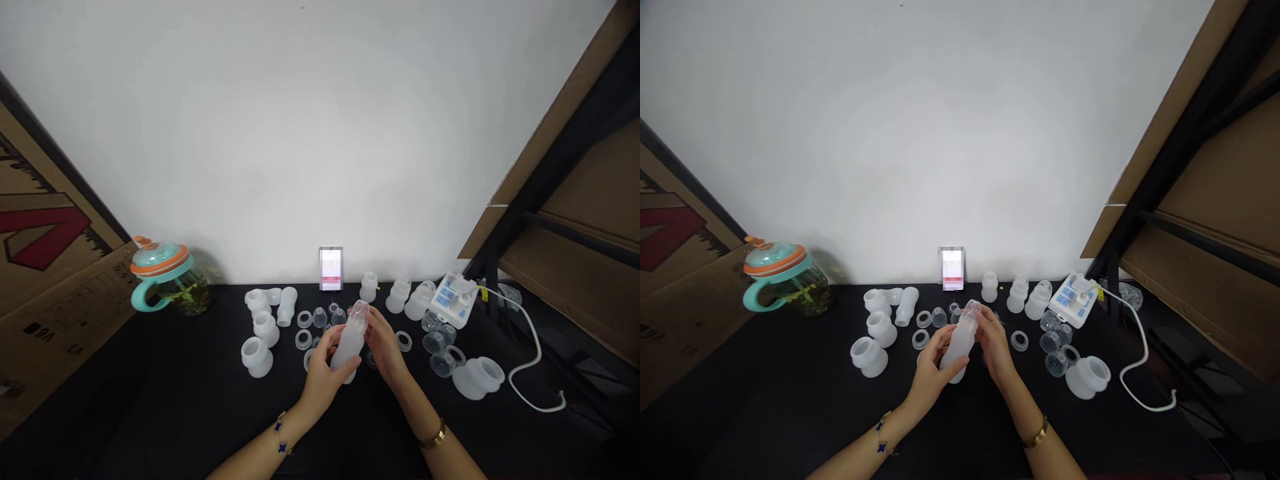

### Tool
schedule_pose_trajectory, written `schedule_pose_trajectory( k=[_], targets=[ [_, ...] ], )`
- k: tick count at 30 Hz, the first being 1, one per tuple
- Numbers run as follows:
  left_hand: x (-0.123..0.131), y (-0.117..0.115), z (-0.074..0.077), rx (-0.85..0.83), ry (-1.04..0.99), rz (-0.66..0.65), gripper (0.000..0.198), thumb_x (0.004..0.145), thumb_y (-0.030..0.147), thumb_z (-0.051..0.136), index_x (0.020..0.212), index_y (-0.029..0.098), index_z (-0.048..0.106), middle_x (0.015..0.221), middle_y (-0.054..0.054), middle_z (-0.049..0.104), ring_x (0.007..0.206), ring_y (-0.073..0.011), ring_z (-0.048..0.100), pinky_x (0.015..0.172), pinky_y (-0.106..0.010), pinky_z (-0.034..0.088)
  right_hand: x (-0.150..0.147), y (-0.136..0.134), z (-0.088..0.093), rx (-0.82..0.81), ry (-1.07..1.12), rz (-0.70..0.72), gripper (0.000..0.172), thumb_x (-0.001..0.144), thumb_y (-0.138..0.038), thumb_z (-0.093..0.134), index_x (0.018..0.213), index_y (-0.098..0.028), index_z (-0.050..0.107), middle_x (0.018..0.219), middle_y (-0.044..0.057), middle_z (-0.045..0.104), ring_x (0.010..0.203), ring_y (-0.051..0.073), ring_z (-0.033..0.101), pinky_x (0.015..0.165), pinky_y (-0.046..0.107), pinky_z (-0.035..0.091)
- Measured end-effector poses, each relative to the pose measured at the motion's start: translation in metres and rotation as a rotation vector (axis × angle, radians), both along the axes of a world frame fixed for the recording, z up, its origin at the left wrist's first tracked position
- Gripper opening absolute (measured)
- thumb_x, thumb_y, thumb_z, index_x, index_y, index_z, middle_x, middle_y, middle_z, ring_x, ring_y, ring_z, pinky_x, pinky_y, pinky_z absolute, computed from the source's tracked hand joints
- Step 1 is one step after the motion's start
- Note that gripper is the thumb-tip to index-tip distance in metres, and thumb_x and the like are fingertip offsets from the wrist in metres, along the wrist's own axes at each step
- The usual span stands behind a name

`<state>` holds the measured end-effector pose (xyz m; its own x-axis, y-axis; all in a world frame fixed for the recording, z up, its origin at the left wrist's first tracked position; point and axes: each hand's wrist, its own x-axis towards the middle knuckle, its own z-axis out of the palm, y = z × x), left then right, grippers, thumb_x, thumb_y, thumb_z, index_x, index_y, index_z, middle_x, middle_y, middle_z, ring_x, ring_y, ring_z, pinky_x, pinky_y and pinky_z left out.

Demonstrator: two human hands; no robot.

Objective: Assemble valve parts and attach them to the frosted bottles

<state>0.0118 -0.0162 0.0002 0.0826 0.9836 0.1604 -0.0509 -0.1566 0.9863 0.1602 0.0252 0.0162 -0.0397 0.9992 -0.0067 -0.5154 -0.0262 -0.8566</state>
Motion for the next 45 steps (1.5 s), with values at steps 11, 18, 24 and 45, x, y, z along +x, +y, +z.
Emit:
schedule_pose_trajectory(
  k=[11, 18, 24, 45],
  targets=[
    [-0.001, -0.005, 0.003, 0.039, 0.045, 0.042, 0.055, 0.078, 0.031, 0.077, 0.13, 0.026, 0.059, 0.125, -0.008, 0.068, 0.108, -0.0285, 0.065, 0.088, -0.035, 0.048, -0.005, -0.008, 0.002, -0.023, -0.006, -0.034, 0.055, 0.082, -0.049, 0.075, 0.133, -0.036, 0.059, 0.11, 0.003, 0.076, 0.101, 0.027, 0.069, 0.078, 0.037, 0.054],
    [-0.003, -0.005, 0.003, 0.052, 0.047, 0.094, 0.055, 0.079, 0.035, 0.076, 0.13, 0.024, 0.06, 0.125, -0.008, 0.068, 0.106, -0.0274, 0.065, 0.084, -0.033, 0.052, -0.008, -0.013, 0.005, 0.056, -0.072, 0.051, 0.069, 0.077, -0.038, 0.082, 0.14, -0.037, 0.052, 0.118, 0.004, 0.073, 0.105, 0.027, 0.068, 0.085, 0.037, 0.053],
    [-0.006, -0.006, 0.007, 0.075, 0.012, 0.064, 0.054, 0.082, 0.037, 0.073, 0.132, 0.026, 0.057, 0.126, -0.007, 0.066, 0.091, -0.0218, 0.068, 0.077, -0.032, 0.055, -0.01, -0.016, 0.004, 0.075, -0.098, 0.096, 0.082, 0.078, -0.035, 0.081, 0.148, -0.037, 0.04, 0.114, 0.004, 0.074, 0.11, 0.029, 0.067, 0.093, 0.043, 0.051],
    [-0.01, 0.001, 0.0, 0.255, 0.132, -0.01, 0.066, 0.089, 0.031, 0.066, 0.151, 0.029, 0.042, 0.152, -0.008, 0.048, 0.139, -0.0316, 0.045, 0.117, -0.05, 0.034, -0.011, -0.016, -0.002, 0.065, -0.089, 0.104, 0.076, 0.08, -0.031, 0.079, 0.147, -0.037, 0.043, 0.111, 0.002, 0.072, 0.102, 0.024, 0.065, 0.084, 0.035, 0.051]
  ],
)
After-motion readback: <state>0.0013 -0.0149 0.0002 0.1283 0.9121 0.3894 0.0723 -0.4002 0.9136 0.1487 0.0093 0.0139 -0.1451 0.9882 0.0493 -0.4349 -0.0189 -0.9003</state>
